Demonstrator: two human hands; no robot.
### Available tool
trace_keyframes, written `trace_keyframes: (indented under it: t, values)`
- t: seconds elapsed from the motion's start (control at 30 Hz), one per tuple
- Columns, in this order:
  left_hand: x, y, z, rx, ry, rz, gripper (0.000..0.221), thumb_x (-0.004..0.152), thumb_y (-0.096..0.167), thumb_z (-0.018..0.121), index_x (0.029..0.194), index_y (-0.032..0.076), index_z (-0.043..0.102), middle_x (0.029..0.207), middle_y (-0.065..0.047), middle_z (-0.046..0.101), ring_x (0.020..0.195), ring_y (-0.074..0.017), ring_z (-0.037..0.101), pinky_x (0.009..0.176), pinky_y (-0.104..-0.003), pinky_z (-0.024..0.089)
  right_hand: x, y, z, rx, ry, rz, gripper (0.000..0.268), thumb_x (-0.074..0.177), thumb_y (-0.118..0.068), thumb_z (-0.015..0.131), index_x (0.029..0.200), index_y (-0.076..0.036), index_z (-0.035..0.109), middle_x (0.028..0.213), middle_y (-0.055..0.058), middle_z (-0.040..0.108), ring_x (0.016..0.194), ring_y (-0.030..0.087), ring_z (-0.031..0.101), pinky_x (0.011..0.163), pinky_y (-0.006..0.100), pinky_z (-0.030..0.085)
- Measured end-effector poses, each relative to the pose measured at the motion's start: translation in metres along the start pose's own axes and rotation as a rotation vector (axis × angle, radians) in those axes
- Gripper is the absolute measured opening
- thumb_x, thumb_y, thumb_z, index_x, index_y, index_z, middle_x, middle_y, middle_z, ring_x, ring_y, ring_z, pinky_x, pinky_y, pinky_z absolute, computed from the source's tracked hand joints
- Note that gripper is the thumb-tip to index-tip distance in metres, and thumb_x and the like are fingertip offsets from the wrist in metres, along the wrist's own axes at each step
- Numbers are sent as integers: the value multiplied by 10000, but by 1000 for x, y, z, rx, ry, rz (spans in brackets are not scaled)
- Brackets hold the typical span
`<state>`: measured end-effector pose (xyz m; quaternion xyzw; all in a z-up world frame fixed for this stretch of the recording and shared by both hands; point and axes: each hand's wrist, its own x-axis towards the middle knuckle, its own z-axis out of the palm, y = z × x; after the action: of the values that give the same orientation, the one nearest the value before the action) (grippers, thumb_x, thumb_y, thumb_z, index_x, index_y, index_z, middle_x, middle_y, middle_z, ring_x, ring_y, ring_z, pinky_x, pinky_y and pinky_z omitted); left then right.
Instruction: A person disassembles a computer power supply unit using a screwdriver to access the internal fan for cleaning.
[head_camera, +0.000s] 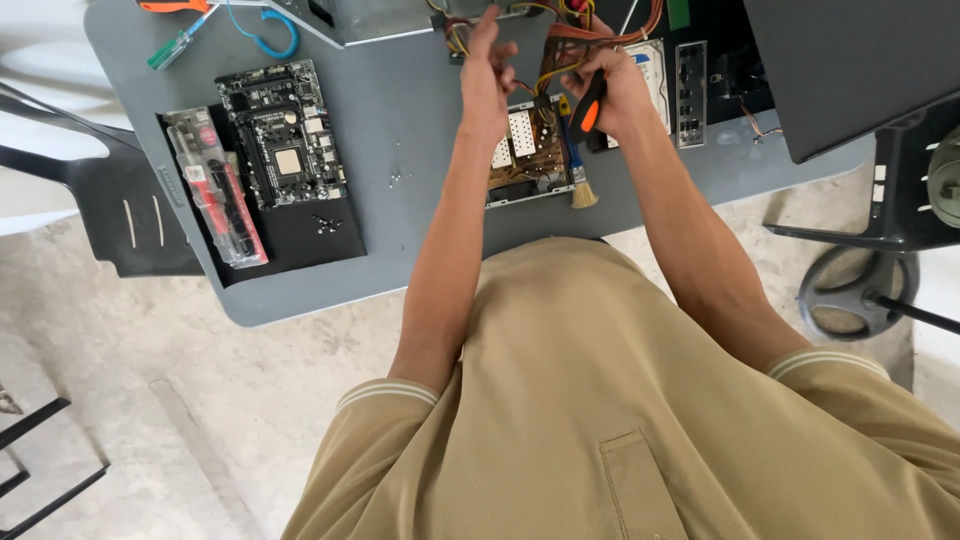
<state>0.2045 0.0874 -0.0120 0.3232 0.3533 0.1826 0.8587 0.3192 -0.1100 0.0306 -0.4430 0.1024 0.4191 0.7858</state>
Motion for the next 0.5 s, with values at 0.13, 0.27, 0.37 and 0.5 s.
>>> trace_keyframes:
  t: [0.13, 0.27, 0.37, 0.5]
  values:
    - [-19, 8, 23, 246, -47, -37, 600, 1089, 556, 821, 1535, 156, 852, 1227, -62, 824, 710, -176, 484, 740, -433, 434, -2, 4, -8, -127, -80, -40, 566, 971, 151, 622, 1364, -208, 816, 1397, 133, 842, 1240, 305, 775, 940, 434, 731]
    - [-63, 57, 73, 556, -59, -80, 1196, 761, 929, 759, 1716, 211, 811, 1606, -130, 862, 1159, -226, 822, 1073, -484, 572, -9, 5, 0, -284, -164, -112, 489, 954, 128, 590, 1221, -212, 819, 1206, 80, 841, 1060, 241, 708, 914, 407, 619]
    - [-83, 76, 93, 650, -264, -41, 860, 739, 850, 909, 1296, 213, 1061, 1449, -103, 1005, 1544, -225, 802, 1421, -536, 478, -17, -2, 7, -559, -309, -321, 487, 990, 124, 605, 1386, -97, 782, 1404, 86, 816, 1341, 232, 771, 916, 371, 694]
    - [-56, 33, 74, 773, -351, 94, 675, 823, 550, 1164, 759, 247, 565, 748, 77, 485, 785, -121, 571, 761, -351, 501, -31, -16, 16, -808, -402, -391, 452, 1184, 135, 496, 1515, -66, 728, 1452, 147, 799, 1224, 294, 720, 980, 432, 630]
